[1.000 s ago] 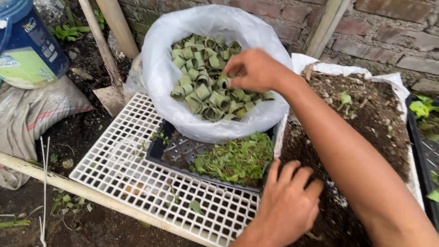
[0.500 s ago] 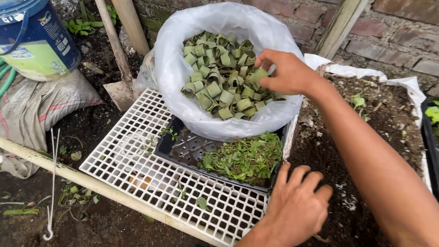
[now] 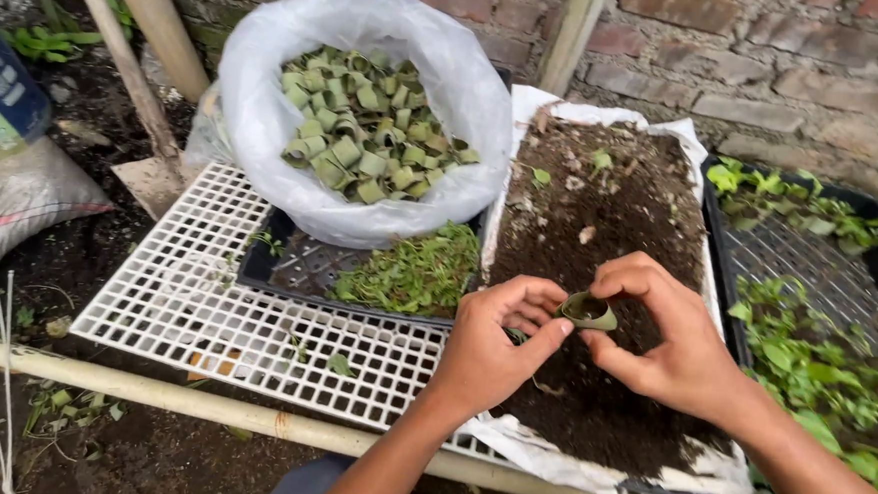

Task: Wrapping small seedlings in leaf segments and planting them into a tray filled with soil

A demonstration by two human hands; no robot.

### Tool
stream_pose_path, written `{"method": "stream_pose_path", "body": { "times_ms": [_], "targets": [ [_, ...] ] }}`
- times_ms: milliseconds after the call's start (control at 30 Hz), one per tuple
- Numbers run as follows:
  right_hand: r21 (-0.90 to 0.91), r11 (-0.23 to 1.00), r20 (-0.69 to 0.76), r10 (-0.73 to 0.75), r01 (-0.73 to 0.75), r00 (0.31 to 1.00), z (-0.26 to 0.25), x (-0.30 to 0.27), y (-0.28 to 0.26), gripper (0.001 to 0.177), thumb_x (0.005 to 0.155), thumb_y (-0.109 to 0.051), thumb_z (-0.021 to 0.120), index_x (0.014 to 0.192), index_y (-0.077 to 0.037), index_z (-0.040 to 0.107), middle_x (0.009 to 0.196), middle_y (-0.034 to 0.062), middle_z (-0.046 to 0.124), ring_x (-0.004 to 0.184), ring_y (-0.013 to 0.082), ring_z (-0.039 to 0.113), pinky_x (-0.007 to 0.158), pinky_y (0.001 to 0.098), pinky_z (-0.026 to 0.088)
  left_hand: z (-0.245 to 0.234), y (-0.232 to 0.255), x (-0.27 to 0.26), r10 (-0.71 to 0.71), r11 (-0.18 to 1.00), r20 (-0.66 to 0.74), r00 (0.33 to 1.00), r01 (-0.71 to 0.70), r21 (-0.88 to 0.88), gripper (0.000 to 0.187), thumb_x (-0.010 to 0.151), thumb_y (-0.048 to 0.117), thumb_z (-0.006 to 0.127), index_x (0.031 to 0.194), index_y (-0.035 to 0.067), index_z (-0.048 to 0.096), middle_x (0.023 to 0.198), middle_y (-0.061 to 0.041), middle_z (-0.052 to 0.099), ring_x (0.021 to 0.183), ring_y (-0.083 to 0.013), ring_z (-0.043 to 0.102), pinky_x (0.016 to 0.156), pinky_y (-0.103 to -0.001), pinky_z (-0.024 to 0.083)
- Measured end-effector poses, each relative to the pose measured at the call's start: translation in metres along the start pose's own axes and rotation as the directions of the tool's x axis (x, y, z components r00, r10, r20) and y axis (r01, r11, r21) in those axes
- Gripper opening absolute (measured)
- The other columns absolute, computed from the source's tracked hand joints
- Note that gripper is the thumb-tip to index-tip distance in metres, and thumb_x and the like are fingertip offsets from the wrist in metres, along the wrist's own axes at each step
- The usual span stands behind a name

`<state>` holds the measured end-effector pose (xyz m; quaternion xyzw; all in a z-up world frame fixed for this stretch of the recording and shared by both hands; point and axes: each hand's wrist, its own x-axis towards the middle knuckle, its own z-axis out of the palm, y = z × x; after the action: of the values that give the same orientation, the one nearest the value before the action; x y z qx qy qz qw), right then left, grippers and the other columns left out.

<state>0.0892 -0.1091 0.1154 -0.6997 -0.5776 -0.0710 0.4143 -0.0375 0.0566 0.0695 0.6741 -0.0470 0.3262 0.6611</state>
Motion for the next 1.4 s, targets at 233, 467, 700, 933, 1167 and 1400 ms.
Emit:
{"method": "stream_pose_path", "body": {
  "times_ms": [233,467,700,933,1167,1400],
  "targets": [
    [0.201,0.949,0.18,0.207,-0.242,0.962,-0.02,-0.028,-0.018,0.048,0.071,0.003,0.082,0.117,-0.004,0.071,0.114,0.0141,0.075,0.089,0.0263,0.075,0.08,0.0449,0.063,0.011,-0.002,-0.004,-0.011,0.999,0.069,0.998,0.009,0.031,0.016,0.087,-0.003,0.069,0.099,0.003,0.078,0.088,-0.014,0.077,0.079,-0.0228,0.077,0.064,-0.029,0.063],
    [0.191,0.917,0.214,0.31,-0.35,0.927,-0.018,-0.036,-0.014,0.049,0.072,0.004,0.081,0.12,0.0,0.071,0.11,0.0171,0.076,0.085,0.0251,0.073,0.078,0.044,0.064,0.016,-0.006,-0.001,0.0,0.998,0.105,0.994,-0.006,0.055,0.017,0.089,-0.001,0.068,0.1,0.005,0.079,0.085,-0.011,0.077,0.074,-0.0199,0.075,0.061,-0.028,0.064],
    [0.167,0.949,0.09,0.256,-0.268,0.963,-0.014,-0.026,-0.018,0.057,0.073,-0.003,0.084,0.126,0.0,0.064,0.117,0.0172,0.071,0.09,0.028,0.074,0.077,0.0422,0.064,0.026,-0.019,-0.004,-0.467,0.822,0.07,0.882,0.462,-0.335,0.033,0.083,-0.004,0.056,0.117,-0.006,0.055,0.08,-0.014,0.065,0.066,-0.017,0.068,0.058,-0.028,0.064],
    [0.204,0.932,0.052,0.295,-0.299,0.954,-0.012,-0.015,0.004,0.031,0.079,0.001,0.078,0.111,0.002,0.075,0.105,0.0198,0.076,0.08,0.025,0.074,0.075,0.0417,0.064,0.0,-0.023,0.011,-0.435,0.885,0.137,0.89,0.451,-0.118,0.048,0.086,0.005,0.066,0.13,-0.006,0.05,0.092,-0.023,0.071,0.079,-0.0259,0.073,0.065,-0.038,0.064],
    [0.223,0.786,0.076,0.576,-0.577,0.814,-0.021,-0.033,0.031,0.039,0.082,0.001,0.077,0.12,0.004,0.071,0.103,0.0232,0.075,0.086,0.0264,0.073,0.079,0.0421,0.063,-0.016,-0.02,0.006,-0.324,0.515,0.449,0.833,-0.242,0.822,0.032,0.083,-0.003,0.066,0.099,0.019,0.082,0.127,-0.014,0.063,0.123,-0.0343,0.052,0.104,-0.049,0.038],
    [0.08,0.744,0.18,0.644,-0.663,0.744,-0.022,-0.026,0.031,0.037,0.083,-0.005,0.079,0.119,0.0,0.074,0.102,0.0234,0.077,0.086,0.0281,0.076,0.077,0.0417,0.064,-0.015,-0.005,0.014,-0.242,0.468,0.37,0.897,-0.227,0.854,0.025,0.088,-0.001,0.062,0.087,0.016,0.08,0.131,-0.018,0.061,0.134,-0.038,0.048,0.115,-0.059,0.029]
  ]
}}
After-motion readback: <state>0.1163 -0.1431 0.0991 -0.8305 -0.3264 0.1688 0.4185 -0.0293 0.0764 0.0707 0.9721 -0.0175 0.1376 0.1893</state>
